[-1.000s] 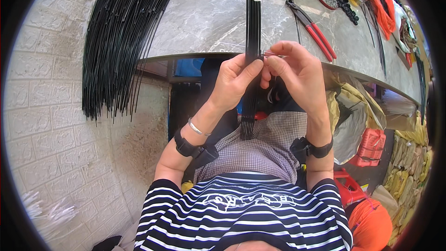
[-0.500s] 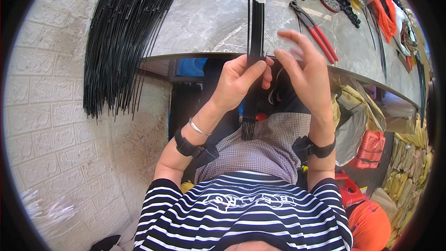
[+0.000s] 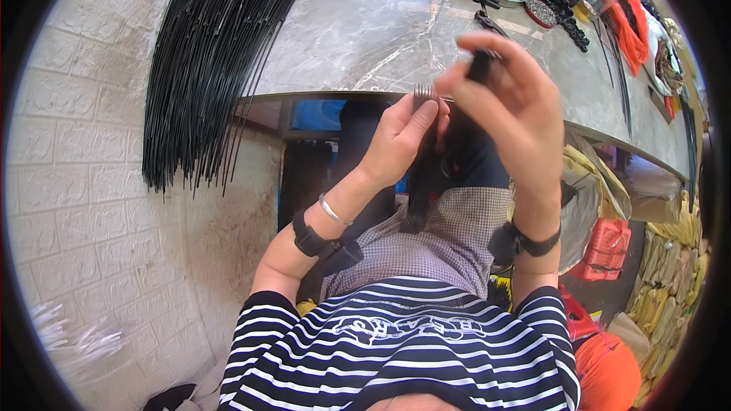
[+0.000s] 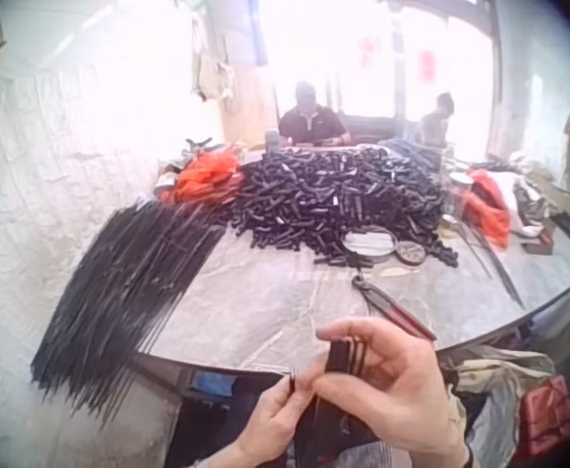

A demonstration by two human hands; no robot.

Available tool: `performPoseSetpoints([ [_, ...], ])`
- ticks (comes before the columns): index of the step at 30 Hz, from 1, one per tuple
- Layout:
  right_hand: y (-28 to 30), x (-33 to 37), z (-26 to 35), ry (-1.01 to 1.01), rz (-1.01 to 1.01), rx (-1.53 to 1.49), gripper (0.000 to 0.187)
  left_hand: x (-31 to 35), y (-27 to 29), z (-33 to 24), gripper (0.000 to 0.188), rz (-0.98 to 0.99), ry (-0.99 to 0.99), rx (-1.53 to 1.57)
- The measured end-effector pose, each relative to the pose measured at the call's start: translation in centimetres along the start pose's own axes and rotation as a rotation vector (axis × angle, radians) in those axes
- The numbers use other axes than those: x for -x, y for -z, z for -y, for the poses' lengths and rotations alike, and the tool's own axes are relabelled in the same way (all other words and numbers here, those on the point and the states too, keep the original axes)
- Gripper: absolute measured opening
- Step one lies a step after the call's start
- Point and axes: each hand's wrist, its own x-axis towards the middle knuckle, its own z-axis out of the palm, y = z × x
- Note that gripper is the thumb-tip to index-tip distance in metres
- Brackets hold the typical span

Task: Assembling umbrella frame components using pliers and thin metal wires.

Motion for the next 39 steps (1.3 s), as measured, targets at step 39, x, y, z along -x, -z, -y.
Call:
performPoseSetpoints([
  [39,-2.2,8.3,-7.3,-0.554,-0.014,-0.357,0.016,4.2,0.2,-2.3,0.012,-0.194,0.0,-0.31],
])
